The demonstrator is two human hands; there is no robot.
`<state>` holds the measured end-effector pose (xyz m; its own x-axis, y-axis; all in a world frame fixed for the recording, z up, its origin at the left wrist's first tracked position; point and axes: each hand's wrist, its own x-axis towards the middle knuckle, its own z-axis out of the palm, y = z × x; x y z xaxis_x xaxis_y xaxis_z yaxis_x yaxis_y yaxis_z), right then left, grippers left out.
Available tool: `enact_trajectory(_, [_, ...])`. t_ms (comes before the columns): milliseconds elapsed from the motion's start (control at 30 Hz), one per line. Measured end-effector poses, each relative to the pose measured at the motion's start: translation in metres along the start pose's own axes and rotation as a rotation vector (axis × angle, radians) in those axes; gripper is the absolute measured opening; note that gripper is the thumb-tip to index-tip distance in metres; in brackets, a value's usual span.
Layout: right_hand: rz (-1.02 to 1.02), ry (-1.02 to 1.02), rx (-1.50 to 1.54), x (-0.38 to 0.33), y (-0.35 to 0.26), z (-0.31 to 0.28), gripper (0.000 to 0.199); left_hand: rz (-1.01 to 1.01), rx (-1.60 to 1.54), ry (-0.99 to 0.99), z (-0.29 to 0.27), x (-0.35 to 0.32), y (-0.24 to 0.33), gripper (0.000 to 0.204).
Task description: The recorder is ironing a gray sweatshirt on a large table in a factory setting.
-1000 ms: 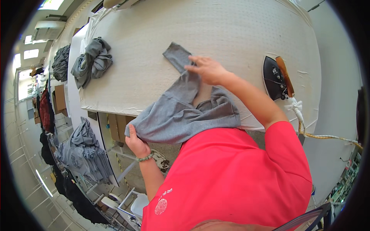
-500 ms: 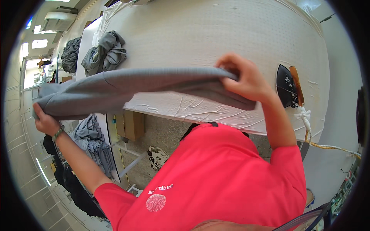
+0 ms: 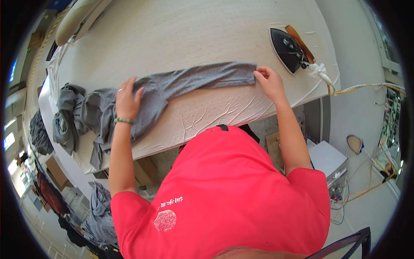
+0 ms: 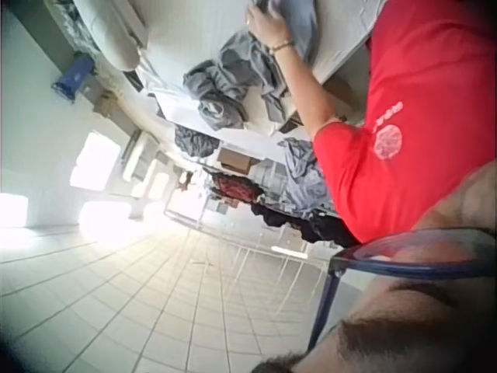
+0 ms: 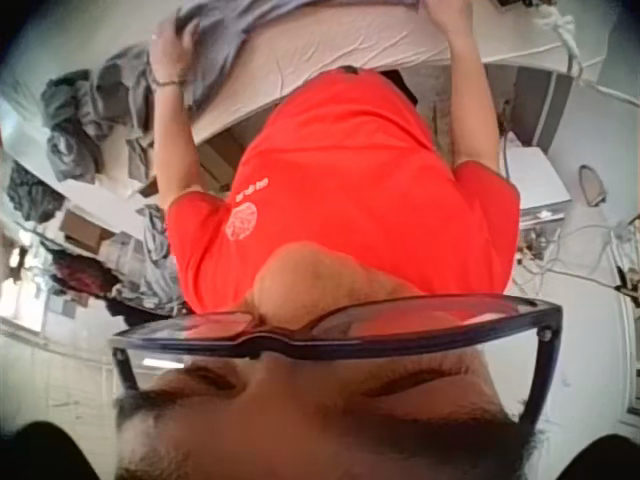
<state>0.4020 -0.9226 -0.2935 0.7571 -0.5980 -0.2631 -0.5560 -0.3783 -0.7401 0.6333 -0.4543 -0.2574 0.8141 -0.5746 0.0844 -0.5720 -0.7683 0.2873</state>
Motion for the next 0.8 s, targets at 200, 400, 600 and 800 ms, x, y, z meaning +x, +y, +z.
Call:
enact_trajectory(200, [0.075, 0.031, -0.27, 0.005, -0.008, 0.014, 0.032, -0.044, -0.083, -0.284, 0.019, 0.046, 0.012, 0.028])
enact_trajectory(400, [0.29, -0.143, 0.14, -0.001, -0.033, 0.017, 0.032, 0.028, -0.127, -0.281, 0.03, 0.053, -0.006, 0.025])
enact_trajectory(600, [0.291, -0.414, 0.249, 0.017, -0.067, -0.003, 0.03, -0.177, -0.351, -0.068, -0.04, 0.033, 0.002, 0.026])
enact_trajectory(800, [-0.419, -0.538, 0.397, -0.007, -0.237, -0.038, 0.042, -0.214, -0.379, 0.627, -0.176, -0.09, -0.045, 0.013])
